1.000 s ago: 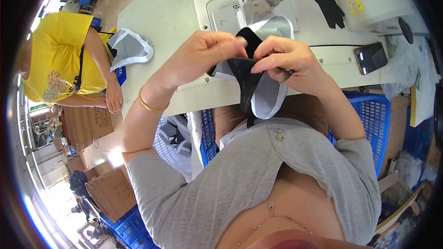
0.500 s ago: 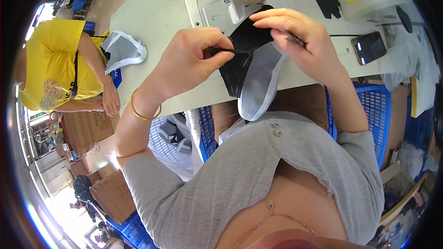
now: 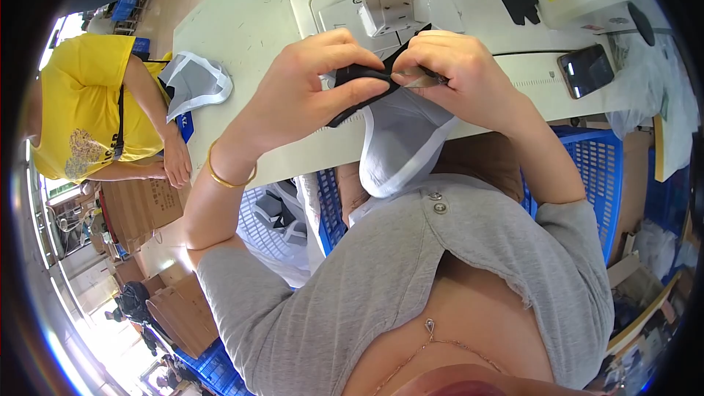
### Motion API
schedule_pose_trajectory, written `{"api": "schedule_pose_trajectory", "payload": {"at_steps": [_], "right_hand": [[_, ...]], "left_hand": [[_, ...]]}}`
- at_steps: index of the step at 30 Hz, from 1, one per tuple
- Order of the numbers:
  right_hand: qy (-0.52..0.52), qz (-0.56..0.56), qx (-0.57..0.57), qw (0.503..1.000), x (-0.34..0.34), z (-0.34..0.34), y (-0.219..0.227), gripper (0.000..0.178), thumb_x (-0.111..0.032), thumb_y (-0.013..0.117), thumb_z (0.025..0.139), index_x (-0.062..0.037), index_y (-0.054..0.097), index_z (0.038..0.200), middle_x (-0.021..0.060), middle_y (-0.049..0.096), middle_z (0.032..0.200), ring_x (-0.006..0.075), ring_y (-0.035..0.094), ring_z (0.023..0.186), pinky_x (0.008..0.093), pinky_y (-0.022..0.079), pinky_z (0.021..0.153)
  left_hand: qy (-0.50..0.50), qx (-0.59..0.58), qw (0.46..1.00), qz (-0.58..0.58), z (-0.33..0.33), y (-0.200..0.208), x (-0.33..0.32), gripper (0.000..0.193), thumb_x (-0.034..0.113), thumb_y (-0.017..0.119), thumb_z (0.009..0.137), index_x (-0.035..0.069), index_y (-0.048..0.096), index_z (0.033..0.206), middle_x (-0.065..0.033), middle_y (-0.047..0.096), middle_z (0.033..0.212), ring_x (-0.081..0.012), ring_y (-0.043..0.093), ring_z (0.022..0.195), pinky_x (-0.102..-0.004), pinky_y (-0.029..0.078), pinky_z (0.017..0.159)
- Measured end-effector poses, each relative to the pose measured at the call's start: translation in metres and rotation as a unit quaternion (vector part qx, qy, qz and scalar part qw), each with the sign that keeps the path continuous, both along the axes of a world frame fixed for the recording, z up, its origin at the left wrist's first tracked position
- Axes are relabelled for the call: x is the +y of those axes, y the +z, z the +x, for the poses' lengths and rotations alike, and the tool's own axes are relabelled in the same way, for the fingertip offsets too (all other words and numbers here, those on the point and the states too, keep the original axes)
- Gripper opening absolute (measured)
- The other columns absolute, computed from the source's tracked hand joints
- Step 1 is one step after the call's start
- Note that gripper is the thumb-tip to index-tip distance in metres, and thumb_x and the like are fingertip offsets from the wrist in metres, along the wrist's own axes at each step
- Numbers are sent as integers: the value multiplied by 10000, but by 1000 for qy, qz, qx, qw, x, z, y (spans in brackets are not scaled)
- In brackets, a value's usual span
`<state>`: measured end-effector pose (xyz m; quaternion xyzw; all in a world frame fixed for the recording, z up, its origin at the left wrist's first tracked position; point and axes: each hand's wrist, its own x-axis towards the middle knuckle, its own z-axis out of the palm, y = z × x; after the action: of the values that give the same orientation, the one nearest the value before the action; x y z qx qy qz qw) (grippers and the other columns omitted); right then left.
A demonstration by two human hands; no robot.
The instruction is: Using a sewing machine to stitch together components of a shoe upper.
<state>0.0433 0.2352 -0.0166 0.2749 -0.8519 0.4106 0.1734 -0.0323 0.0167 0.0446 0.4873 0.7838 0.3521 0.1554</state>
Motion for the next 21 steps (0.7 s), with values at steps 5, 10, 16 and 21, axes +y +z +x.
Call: {"api": "schedule_pose_trajectory", "payload": {"at_steps": [5, 10, 16, 21], "right_hand": [[8, -19, 23, 1000, -2, -2, 0, 141, -28, 699, 763, -17, 618, 878, 79, 616, 817, 260, 590, 753, 334, 476, 652], [9, -65, -93, 993, 3, 0, 1, 164, -109, 712, 795, -26, 635, 914, 112, 642, 831, 311, 616, 789, 366, 488, 695], [20, -68, -123, 990, 1, 1, 0, 153, -160, 699, 852, -32, 627, 896, 111, 636, 795, 302, 616, 756, 366, 483, 666], [19, -32, -40, 999, 2, 1, -6, 169, -143, 724, 792, -42, 628, 887, 80, 636, 783, 285, 624, 737, 360, 485, 644]], "left_hand": [[1, -43, 999, 11, -4, -8, 5, 116, 106, 722, 833, 27, 701, 914, -61, 577, 750, -166, 547, 643, -284, 427, 580], [-11, -71, 997, 3, -4, -6, 5, 86, 9, 706, 824, -19, 676, 899, -41, 596, 771, -100, 528, 676, -248, 411, 604], [1, -56, 998, 3, 1, -8, 9, 91, 16, 713, 821, -24, 671, 890, -26, 597, 758, -78, 524, 671, -237, 410, 597], [49, -105, 993, -23, 1, -6, 7, 78, 39, 716, 843, -18, 679, 880, 2, 624, 777, -48, 537, 686, -215, 429, 611]]}}
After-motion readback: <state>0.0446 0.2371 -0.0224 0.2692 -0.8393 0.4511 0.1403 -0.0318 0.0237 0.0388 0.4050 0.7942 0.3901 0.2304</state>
